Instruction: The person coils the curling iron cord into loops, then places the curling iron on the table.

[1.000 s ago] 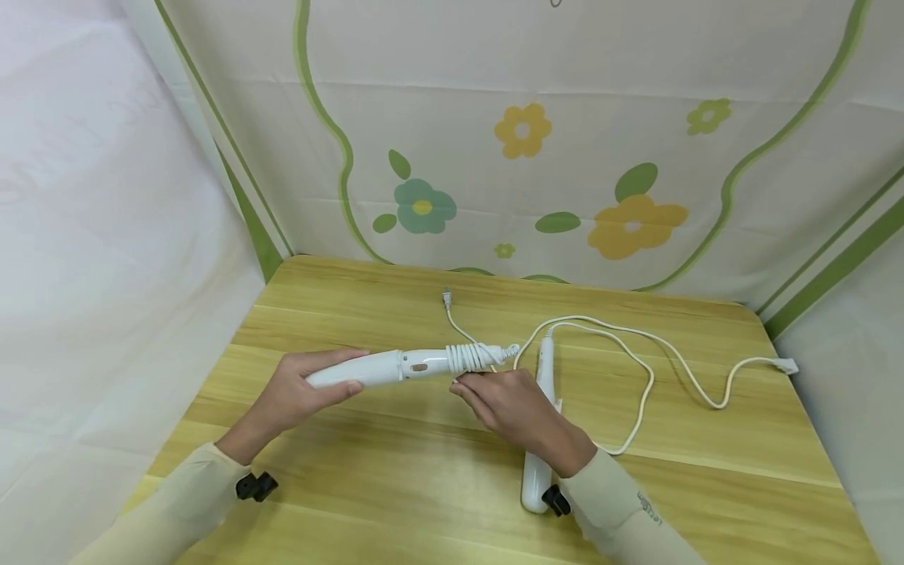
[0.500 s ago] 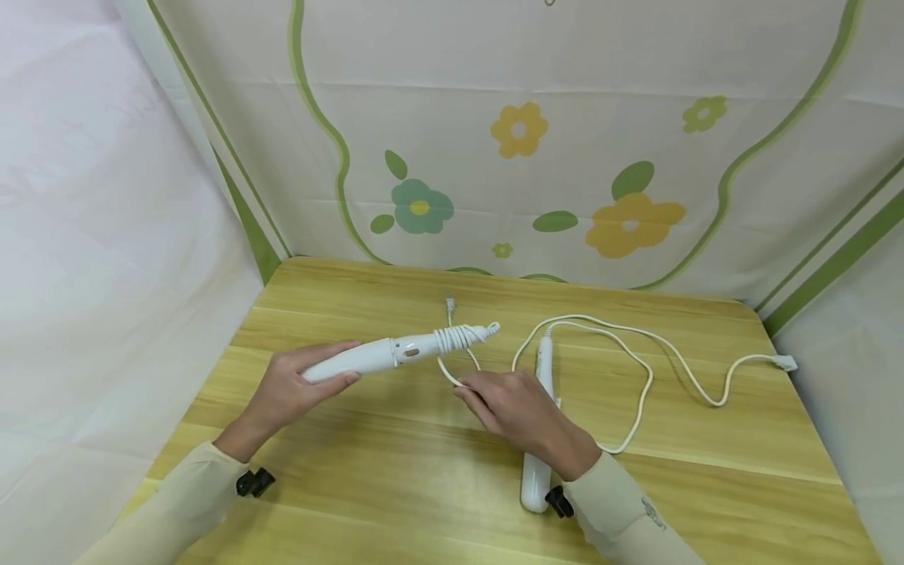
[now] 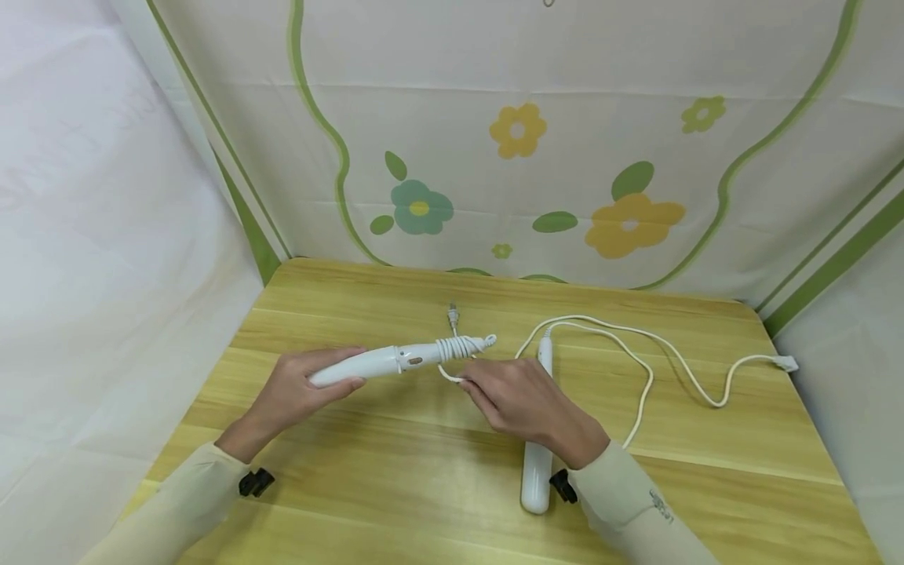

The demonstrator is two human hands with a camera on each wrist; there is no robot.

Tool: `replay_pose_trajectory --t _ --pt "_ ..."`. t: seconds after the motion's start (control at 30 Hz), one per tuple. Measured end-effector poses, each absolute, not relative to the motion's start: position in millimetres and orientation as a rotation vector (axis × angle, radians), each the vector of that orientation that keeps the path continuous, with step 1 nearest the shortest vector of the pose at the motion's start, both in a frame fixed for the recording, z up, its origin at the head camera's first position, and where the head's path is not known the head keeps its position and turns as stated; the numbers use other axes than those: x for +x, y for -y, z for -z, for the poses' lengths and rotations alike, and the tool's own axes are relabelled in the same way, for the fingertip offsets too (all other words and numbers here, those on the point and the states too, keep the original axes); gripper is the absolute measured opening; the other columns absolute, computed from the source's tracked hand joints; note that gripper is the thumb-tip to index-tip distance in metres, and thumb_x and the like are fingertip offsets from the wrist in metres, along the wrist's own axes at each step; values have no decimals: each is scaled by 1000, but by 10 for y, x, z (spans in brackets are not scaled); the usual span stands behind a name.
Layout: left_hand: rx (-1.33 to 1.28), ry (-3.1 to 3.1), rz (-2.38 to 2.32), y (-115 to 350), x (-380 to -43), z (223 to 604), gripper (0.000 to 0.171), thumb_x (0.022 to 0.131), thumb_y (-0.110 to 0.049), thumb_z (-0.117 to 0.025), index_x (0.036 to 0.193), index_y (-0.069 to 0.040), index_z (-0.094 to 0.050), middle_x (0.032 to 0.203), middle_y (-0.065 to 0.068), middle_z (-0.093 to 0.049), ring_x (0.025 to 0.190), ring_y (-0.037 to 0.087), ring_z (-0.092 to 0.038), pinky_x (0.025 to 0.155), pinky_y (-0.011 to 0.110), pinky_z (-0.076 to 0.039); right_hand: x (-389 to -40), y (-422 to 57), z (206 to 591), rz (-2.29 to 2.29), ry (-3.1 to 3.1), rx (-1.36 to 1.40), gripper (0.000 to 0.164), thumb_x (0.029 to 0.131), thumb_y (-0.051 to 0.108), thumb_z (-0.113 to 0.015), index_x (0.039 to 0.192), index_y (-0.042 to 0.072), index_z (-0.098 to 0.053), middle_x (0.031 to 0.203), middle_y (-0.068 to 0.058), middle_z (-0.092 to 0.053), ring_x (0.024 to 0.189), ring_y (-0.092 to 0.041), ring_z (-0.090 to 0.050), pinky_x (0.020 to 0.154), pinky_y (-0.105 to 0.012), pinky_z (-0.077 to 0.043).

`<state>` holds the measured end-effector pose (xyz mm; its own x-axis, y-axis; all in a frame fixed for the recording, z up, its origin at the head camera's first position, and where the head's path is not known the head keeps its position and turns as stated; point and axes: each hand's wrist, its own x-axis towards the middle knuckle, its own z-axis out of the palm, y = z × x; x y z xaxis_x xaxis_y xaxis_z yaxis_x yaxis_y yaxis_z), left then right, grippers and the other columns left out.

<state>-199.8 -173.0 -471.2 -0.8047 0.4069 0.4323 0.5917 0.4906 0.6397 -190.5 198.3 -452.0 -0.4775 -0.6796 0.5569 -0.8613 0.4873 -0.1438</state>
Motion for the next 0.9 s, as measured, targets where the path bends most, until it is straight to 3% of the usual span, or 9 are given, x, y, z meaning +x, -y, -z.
replay_pose_trajectory --t 0.33,0.63,0.9 --pt "-1096 2601 1130 1797 -1925 4633 41 89 -20 -91 129 -16 -81 116 6 -84 87 9 -75 69 26 -61 -1958 -1965 4483 -498 2248 1283 42 119 36 -44 108 15 -78 91 8 -67 57 2 -43 47 -13 -32" --pt "-1314 2578 1260 1851 -1906 4548 39 89 -18 -91 127 -12 -82 115 8 -84 89 10 -78 70 27 -63 -1989 -1918 4513 -485 2249 1330 33 115 42 -55 103 22 -78 88 12 -66 61 2 -51 48 -17 -39" --pt "-1289 2557 1752 1893 -1890 4577 36 91 -2 -85 127 -3 -80 119 18 -82 75 7 -71 62 32 -61 -2005 -1872 4514 -743 2246 1444 34 115 36 -53 110 19 -82 98 11 -78 78 2 -69 66 -17 -55"
